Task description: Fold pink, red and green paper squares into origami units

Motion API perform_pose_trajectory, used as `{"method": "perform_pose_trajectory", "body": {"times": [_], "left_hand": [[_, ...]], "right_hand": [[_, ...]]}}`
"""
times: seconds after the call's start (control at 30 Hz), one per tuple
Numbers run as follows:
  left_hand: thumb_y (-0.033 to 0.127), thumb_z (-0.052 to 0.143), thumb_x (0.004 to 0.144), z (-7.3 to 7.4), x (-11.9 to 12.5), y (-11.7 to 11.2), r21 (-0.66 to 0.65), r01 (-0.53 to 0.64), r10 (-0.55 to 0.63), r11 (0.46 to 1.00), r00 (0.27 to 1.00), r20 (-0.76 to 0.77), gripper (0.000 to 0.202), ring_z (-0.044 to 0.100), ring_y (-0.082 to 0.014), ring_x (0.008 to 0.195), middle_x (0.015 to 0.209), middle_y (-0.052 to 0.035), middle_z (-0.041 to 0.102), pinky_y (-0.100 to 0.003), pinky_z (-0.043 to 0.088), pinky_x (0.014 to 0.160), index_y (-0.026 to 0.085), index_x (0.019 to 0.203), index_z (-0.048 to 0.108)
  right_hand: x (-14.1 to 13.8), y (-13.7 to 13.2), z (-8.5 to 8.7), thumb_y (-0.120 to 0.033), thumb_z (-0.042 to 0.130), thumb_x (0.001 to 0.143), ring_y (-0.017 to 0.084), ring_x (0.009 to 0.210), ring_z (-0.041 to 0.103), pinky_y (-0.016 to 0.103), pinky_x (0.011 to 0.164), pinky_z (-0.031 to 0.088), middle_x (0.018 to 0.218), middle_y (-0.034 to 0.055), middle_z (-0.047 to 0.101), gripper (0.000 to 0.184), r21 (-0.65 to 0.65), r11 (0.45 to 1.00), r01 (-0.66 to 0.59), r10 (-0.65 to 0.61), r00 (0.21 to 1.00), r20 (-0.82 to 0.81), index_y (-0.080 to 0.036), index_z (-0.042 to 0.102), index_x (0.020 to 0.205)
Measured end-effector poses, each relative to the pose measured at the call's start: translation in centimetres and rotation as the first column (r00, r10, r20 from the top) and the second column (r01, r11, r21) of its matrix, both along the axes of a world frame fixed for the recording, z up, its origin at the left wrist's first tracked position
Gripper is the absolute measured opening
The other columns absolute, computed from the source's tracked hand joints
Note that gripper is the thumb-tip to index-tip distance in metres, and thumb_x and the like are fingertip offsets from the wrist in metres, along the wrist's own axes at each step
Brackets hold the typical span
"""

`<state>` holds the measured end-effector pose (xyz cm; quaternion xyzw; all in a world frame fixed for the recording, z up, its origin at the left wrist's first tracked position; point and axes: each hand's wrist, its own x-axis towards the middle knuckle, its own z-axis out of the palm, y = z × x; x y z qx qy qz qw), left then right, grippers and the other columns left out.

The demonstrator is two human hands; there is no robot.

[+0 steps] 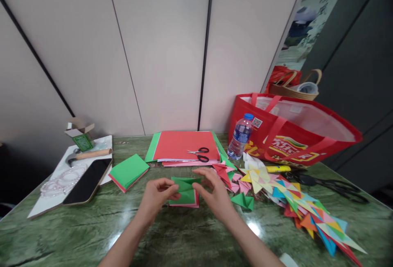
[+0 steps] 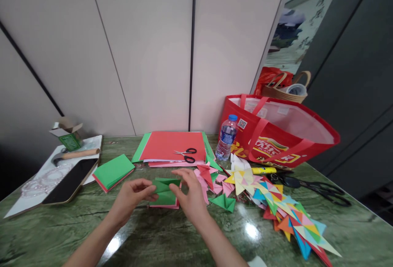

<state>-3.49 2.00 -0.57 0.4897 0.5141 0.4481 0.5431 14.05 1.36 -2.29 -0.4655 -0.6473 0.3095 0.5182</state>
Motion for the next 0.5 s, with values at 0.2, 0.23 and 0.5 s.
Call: {"method": "perform_pose_trajectory", "body": {"times": [0.2,0.23,0.5], "left_hand": [[0.025,0.072,0.052,0.34,0.42,-0.36,0.003,0.001,-0.001,1.000,1.000,0.018,0.018,0.061,-0.0160,0.054,0.052,-0.0005,0.063,-0.025,0.048,0.056,0.014,0.053,0.059],[0.025,0.072,0.052,0.39,0.47,-0.41,0.015,0.011,-0.011,1.000,1.000,0.019,0.017,0.060,-0.0155,0.055,0.055,-0.0007,0.063,-0.024,0.048,0.057,0.014,0.052,0.060],[0.023,0.072,0.052,0.25,0.63,-0.56,0.021,0.020,-0.020,1.000,1.000,0.007,0.016,0.061,-0.0186,0.070,0.072,-0.0052,0.067,-0.026,0.048,0.066,0.013,0.052,0.060]], "right_hand": [[-0.54,-1.01,0.61,-0.023,0.061,0.071,0.024,0.112,0.040,0.039,0.092,0.033,0.118,0.0065,0.043,0.009,0.154,0.988,-0.002,-0.031,0.977,0.211,-0.024,0.063,0.080],[-0.63,-1.07,0.59,-0.024,0.061,0.071,0.024,0.112,0.040,0.039,0.092,0.034,0.117,0.0071,0.043,0.010,0.147,0.989,0.002,-0.034,0.977,0.212,-0.023,0.062,0.081],[-0.86,-1.10,0.58,-0.025,0.061,0.072,0.026,0.119,0.032,0.041,0.095,0.029,0.126,0.0065,0.036,0.004,0.138,0.990,0.031,-0.063,0.970,0.233,-0.021,0.063,0.072]]}}
